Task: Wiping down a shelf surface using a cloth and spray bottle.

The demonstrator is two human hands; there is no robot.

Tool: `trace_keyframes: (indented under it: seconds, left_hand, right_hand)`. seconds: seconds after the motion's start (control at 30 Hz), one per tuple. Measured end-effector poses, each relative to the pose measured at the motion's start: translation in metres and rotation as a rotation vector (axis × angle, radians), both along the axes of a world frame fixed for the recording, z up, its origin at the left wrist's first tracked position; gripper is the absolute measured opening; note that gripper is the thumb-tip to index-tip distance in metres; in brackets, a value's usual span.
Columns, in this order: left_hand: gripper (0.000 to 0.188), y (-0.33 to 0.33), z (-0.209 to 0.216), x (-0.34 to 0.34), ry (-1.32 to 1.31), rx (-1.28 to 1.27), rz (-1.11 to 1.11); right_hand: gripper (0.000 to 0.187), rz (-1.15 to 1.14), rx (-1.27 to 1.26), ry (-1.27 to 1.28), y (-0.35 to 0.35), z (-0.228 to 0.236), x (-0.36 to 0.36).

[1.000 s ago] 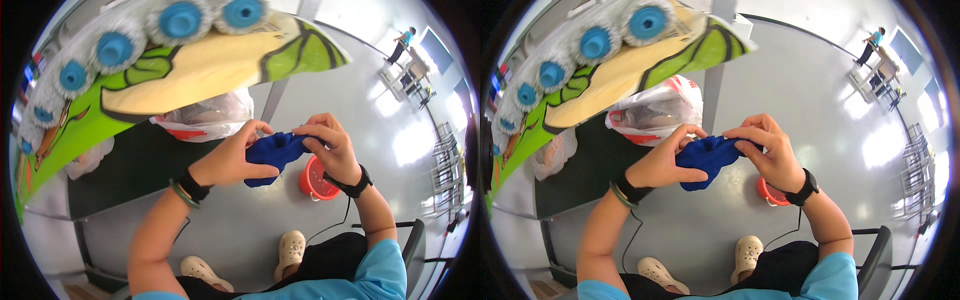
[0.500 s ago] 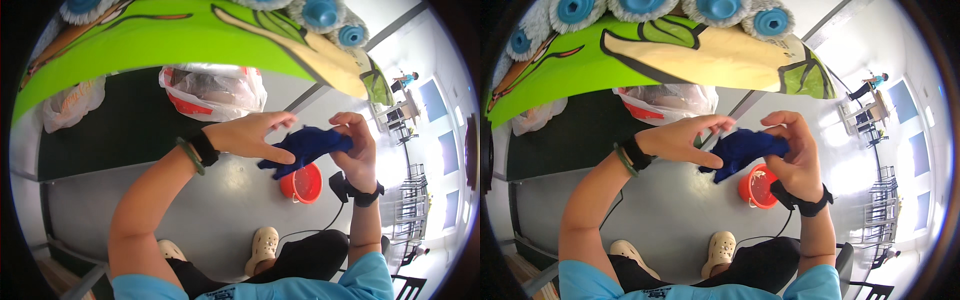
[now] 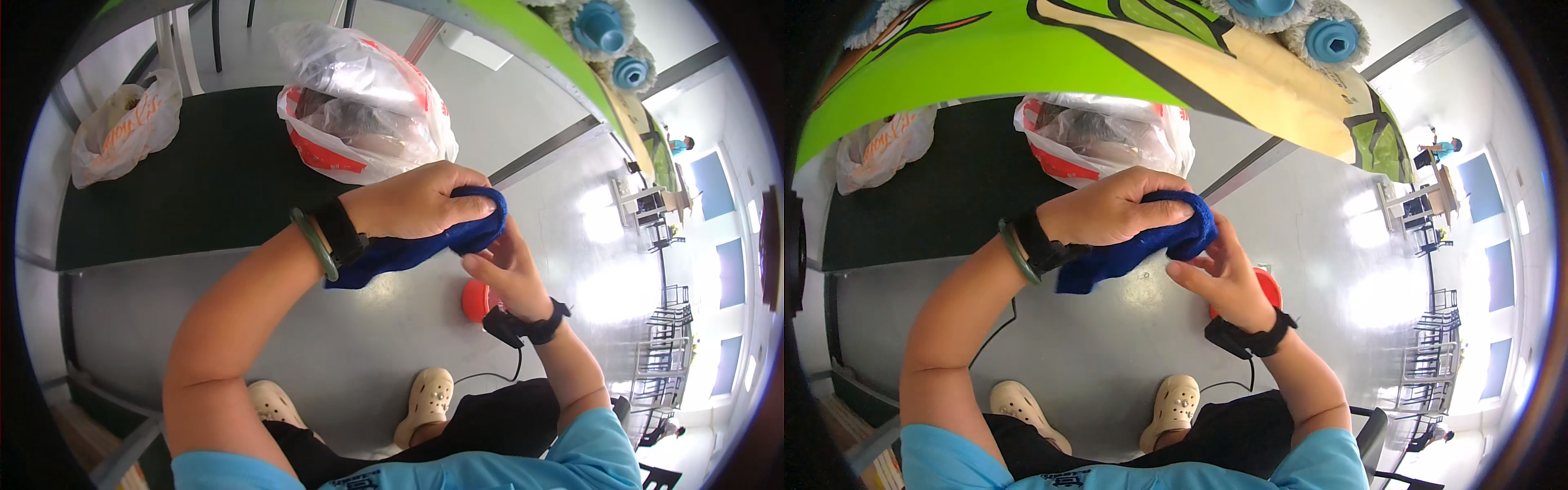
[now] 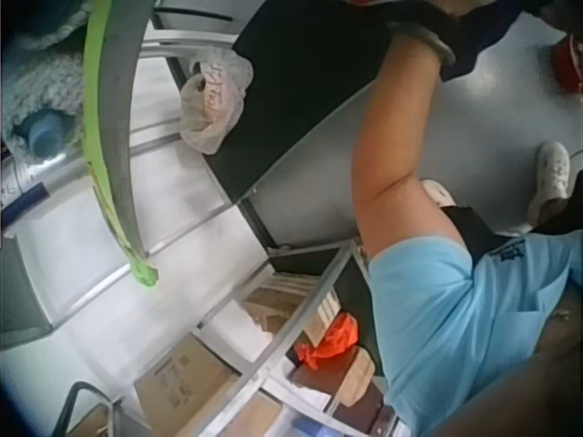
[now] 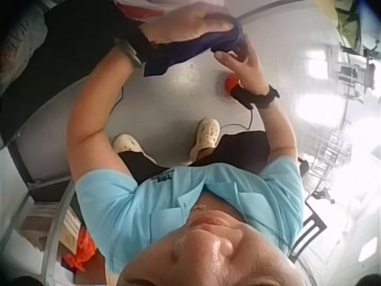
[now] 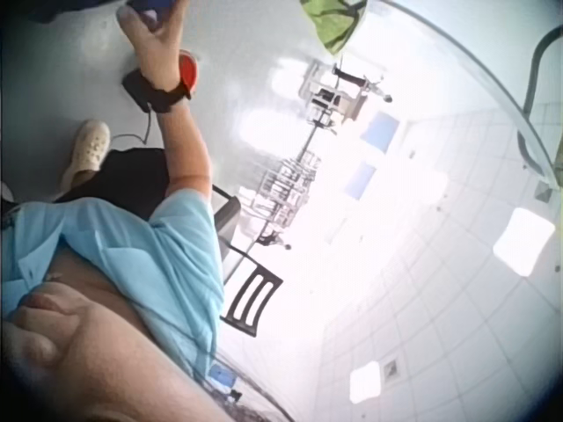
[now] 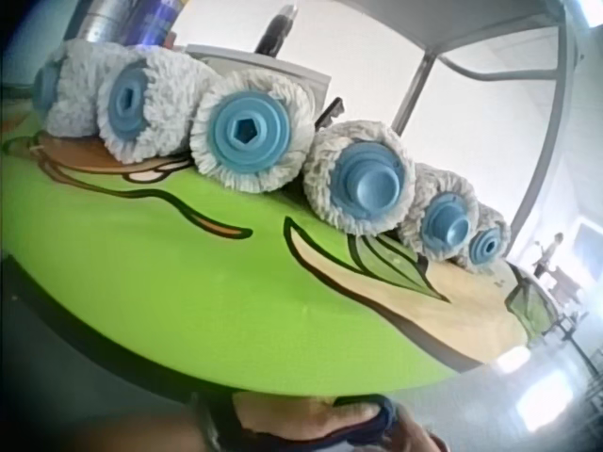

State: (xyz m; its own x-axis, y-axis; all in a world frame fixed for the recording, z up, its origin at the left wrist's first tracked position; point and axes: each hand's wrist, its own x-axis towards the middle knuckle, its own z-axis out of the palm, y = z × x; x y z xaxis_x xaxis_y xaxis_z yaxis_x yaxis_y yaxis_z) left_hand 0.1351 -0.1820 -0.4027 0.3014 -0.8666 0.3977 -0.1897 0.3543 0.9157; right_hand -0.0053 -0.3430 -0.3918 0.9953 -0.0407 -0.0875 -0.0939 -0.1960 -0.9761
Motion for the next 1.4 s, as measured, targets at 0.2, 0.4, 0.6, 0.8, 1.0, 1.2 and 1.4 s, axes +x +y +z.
trace_keyframes:
  seconds: [0.2,0.4,0.6,0.8,1.0,1.2,1.4]
  left_hand:
    - [0.025,0.008,0.014,-0.002,0.168,-0.020,-0.025]
    - [0.027,0.021,0.009,0.030,0.607,-0.023,0.307]
    - [0.053,0.020,-0.024,0.033,0.641,0.083,0.280]
    - [0.099,0.010,-0.042,-0.002,0.405,0.226,-0.034]
    - [0.087,-0.006,-0.043,-0.016,0.461,-0.063,-0.081]
    - [0.039,-0.001,-0.035,0.004,0.092,-0.038,0.098]
    - [0.016,0.009,-0.012,0.012,-0.636,-0.074,0.644]
  right_hand:
    - [0.046,-0.017,-0.198,-0.037,-0.001,-0.031,0.009]
    - [0.024,-0.012,0.104,-0.109,-0.014,-0.028,0.005]
    - [0.034,-0.034,0.524,-0.142,-0.008,-0.011,0.001]
    - [0.034,-0.102,0.547,-0.211,-0.006,0.007,-0.002]
    - [0.048,-0.122,0.517,-0.227,-0.005,0.018,-0.006]
    - [0.045,-0.102,0.184,-0.280,-0.013,0.018,-0.007]
    - [0.024,-0.283,-0.264,-0.238,-0.033,0.004,0.001]
